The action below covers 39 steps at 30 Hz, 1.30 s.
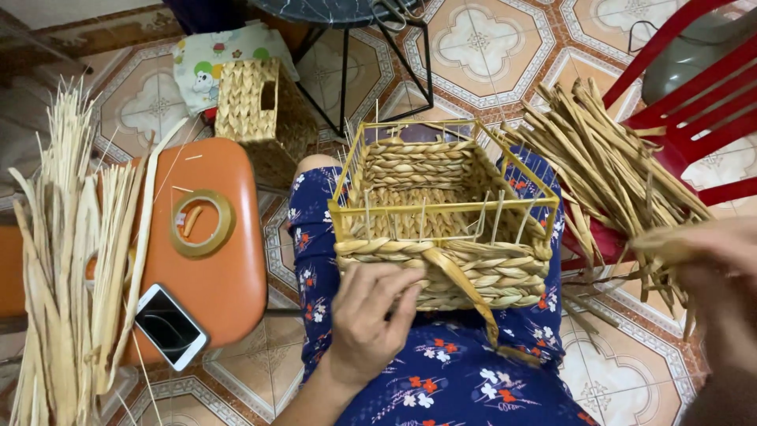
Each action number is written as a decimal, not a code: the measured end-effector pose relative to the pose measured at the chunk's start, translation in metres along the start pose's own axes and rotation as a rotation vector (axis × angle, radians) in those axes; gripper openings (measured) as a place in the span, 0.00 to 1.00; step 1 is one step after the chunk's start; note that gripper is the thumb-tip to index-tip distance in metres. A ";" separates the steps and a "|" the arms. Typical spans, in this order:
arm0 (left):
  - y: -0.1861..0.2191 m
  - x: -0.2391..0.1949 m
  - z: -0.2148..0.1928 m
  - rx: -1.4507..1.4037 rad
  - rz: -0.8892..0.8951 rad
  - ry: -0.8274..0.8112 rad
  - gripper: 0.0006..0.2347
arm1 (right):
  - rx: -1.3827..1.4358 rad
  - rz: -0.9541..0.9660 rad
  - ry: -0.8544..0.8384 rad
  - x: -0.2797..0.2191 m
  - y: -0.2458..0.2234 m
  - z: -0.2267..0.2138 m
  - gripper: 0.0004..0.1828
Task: Weaving a decorative basket using dried plant fibers over a wire frame structure.
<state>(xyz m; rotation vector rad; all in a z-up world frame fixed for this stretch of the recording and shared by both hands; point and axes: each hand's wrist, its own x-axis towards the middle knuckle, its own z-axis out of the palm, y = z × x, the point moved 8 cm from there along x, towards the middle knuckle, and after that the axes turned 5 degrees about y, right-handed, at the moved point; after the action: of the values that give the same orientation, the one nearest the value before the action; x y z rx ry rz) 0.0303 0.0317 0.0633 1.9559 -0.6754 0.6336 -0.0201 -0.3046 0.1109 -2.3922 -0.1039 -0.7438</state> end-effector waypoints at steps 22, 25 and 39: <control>0.011 0.016 0.018 0.118 -0.011 -0.002 0.13 | -0.082 -0.161 -0.028 -0.010 -0.128 0.114 0.25; 0.012 0.016 0.020 0.168 0.007 -0.024 0.13 | -0.137 -0.171 -0.022 -0.012 -0.126 0.120 0.25; 0.017 0.015 0.019 0.178 -0.020 -0.058 0.11 | -0.293 -0.133 -0.064 -0.007 -0.117 0.137 0.11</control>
<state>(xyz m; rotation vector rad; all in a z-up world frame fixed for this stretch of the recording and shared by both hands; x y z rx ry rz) 0.0329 0.0050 0.0756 2.1496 -0.6529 0.6452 0.0117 -0.1295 0.0823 -2.7102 -0.1932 -0.7890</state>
